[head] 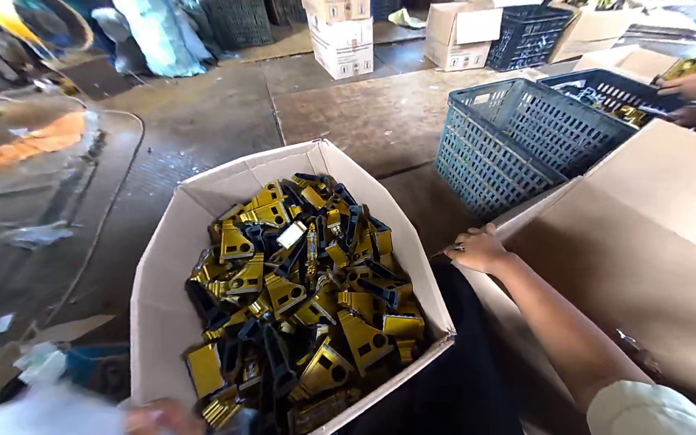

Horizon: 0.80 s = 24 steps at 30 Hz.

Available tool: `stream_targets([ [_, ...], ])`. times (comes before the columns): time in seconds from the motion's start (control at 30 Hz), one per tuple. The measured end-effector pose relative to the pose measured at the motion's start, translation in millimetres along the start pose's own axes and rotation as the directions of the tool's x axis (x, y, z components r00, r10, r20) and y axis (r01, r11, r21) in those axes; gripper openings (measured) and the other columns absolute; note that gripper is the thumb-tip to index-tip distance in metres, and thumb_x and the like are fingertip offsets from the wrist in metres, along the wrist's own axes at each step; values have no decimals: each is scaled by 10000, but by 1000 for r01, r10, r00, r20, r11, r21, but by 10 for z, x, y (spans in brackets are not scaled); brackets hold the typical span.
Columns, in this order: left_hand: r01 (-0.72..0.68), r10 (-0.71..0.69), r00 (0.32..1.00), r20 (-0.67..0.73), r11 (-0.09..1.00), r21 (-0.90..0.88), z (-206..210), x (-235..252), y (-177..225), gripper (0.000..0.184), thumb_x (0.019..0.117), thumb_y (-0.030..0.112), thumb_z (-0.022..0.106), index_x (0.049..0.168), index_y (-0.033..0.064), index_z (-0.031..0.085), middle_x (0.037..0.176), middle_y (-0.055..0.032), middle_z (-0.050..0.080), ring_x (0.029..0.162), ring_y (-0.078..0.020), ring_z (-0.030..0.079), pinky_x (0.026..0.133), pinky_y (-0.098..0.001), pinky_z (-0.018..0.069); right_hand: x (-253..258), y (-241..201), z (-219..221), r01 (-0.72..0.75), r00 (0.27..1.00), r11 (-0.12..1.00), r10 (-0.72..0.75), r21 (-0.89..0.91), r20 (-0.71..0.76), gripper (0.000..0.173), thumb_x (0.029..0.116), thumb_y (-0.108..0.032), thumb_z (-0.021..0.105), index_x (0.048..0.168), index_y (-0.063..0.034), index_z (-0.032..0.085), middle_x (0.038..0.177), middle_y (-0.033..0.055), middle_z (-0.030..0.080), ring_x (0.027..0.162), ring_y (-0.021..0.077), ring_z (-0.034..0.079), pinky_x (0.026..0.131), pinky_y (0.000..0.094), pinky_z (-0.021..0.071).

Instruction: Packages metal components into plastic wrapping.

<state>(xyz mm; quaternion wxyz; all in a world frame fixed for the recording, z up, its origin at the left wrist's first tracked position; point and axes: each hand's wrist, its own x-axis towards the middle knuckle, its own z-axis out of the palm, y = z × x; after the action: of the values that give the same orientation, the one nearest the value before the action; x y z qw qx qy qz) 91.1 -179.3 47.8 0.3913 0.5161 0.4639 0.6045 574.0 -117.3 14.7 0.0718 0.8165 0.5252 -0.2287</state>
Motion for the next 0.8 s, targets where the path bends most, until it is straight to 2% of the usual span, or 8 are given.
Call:
stream_targets([
  [0.07, 146, -118, 972, 202, 980, -133, 208, -119, -109, 211, 1065, 218, 395, 1115, 211, 600, 879, 151, 695, 645, 21, 600, 586, -176, 520, 8, 9, 32, -15, 997, 997, 20, 70, -70, 614, 1017, -521, 530, 1438, -76, 573, 1592, 180, 391, 1519, 433, 218, 1168, 678, 213],
  [0.2, 117, -109, 932, 345, 993, -3, 517, -240, 13, 198, 1037, 203, 447, 1138, 183, 616, 902, 165, 688, 682, 39, 598, 622, -175, 520, -259, -64, 44, 53, 957, 989, -10, 139, -291, 653, 1010, -507, 578, 1441, -17, 558, 1633, 247, 292, 1521, 515, 152, 1141, 786, 60],
  [0.27, -79, -16, 932, 363, 966, 247, 621, -103, 96, 191, 1030, 199, 532, 1102, 48, 624, 870, 96, 672, 718, 23, 627, 673, -198, 561, -491, -245, 85, 310, 801, 912, -99, 267, -591, 486, 990, -344, 656, 1275, 49, 667, 1503, 270, 478, 1441, 473, 373, 1151, 688, 259],
  [0.33, -368, 164, 882, 443, 826, 428, 730, 189, 25, 365, 989, 284, 634, 1087, -64, 683, 924, -90, 722, 811, -73, 686, 770, -267, 586, -722, -615, 116, 625, 667, 664, -182, 410, -723, 367, 994, -267, 634, 1181, 42, 693, 1276, 200, 644, 1183, 278, 625, 972, 445, 531],
  [0.47, -410, 143, 860, 490, 766, 495, 1044, 549, -266, 323, 864, 173, 780, 1037, -85, 692, 922, -197, 717, 854, -264, 712, 815, -457, 587, -1051, -1389, 203, 641, 666, 225, -639, 734, -386, 457, 1007, -305, 616, 1308, 39, 611, 1230, 146, 669, 1023, 153, 685, 886, 326, 583],
  [0.53, -349, 85, 871, 484, 799, 489, 1096, 541, -397, 374, 824, 194, 799, 1056, -79, 691, 951, -176, 726, 896, -235, 716, 857, -426, 585, -1007, -1614, 350, 635, 655, 134, -616, 761, -439, 278, 989, -175, 647, 1144, 55, 669, 1035, 95, 712, 878, 90, 703, 812, 260, 606],
  [0.67, -131, -126, 876, 465, 867, 481, 1024, 440, -448, 577, 748, 280, 876, 1132, -83, 646, 996, -108, 711, 921, -76, 677, 874, -260, 556, -925, -1728, 448, 537, 753, 231, -564, 811, -338, 401, 978, -237, 662, 1266, 37, 609, 1182, 130, 668, 999, 138, 681, 861, 300, 585],
  [0.8, 156, -313, 797, 516, 933, 324, 879, 532, -528, 606, 768, 152, 852, 1255, -70, 568, 1080, -69, 701, 983, -42, 677, 912, -226, 561, -791, -1916, 584, 595, 738, 332, -586, 732, -334, 228, 988, -151, 635, 1078, 52, 684, 958, 105, 709, 828, 90, 681, 789, 257, 575],
])
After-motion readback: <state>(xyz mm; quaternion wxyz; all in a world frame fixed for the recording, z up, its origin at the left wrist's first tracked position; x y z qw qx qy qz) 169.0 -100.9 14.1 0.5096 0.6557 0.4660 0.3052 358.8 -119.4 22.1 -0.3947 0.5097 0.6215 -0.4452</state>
